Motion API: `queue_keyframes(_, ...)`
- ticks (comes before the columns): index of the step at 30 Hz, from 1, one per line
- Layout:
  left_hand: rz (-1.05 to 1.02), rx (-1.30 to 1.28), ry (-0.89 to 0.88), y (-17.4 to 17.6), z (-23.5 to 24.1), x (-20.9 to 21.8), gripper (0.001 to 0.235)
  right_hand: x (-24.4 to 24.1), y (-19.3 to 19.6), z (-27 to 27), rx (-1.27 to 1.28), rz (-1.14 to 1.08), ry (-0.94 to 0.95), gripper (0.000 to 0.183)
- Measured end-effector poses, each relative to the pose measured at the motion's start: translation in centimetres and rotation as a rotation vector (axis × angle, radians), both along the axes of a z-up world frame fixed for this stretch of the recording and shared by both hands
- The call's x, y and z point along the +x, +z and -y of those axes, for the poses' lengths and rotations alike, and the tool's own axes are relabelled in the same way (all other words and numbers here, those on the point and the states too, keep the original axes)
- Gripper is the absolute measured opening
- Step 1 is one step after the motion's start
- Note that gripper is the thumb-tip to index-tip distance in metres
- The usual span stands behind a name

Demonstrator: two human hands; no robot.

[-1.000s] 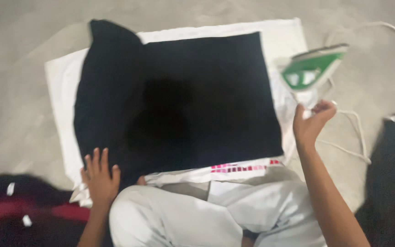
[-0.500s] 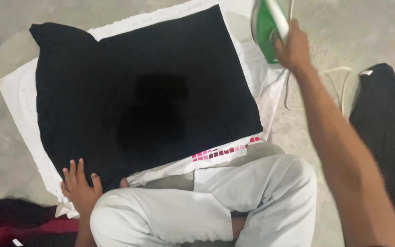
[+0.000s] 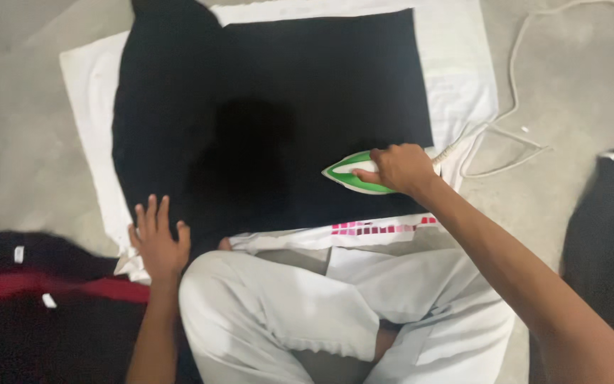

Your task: The person irons a black garment laid on a white cloth on the floor. They repeatedly smooth the fabric with their hands and use a green iron to press different sections, flipping the garment over to iron both sides.

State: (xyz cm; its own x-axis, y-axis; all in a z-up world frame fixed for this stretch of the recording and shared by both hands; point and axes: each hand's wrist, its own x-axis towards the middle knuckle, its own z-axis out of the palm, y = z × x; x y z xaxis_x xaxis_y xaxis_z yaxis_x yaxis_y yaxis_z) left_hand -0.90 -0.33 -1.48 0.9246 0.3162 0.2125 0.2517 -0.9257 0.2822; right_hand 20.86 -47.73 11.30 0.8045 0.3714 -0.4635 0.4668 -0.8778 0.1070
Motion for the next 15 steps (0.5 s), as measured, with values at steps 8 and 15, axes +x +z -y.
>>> queue_keyframes(8, -0.057, -0.053, 0.041, 0.0, -0.3, 0.1, 0.067, 2.5, 1.6, -6.0, 0.019, 0.089, -0.119, 0.076)
queue_keyframes(15, -0.099, -0.049, 0.040, 0.2, -0.3, 0.2, 0.065, 2.9, 1.5, -4.0, -0.139, 0.035, -0.012, 0.078)
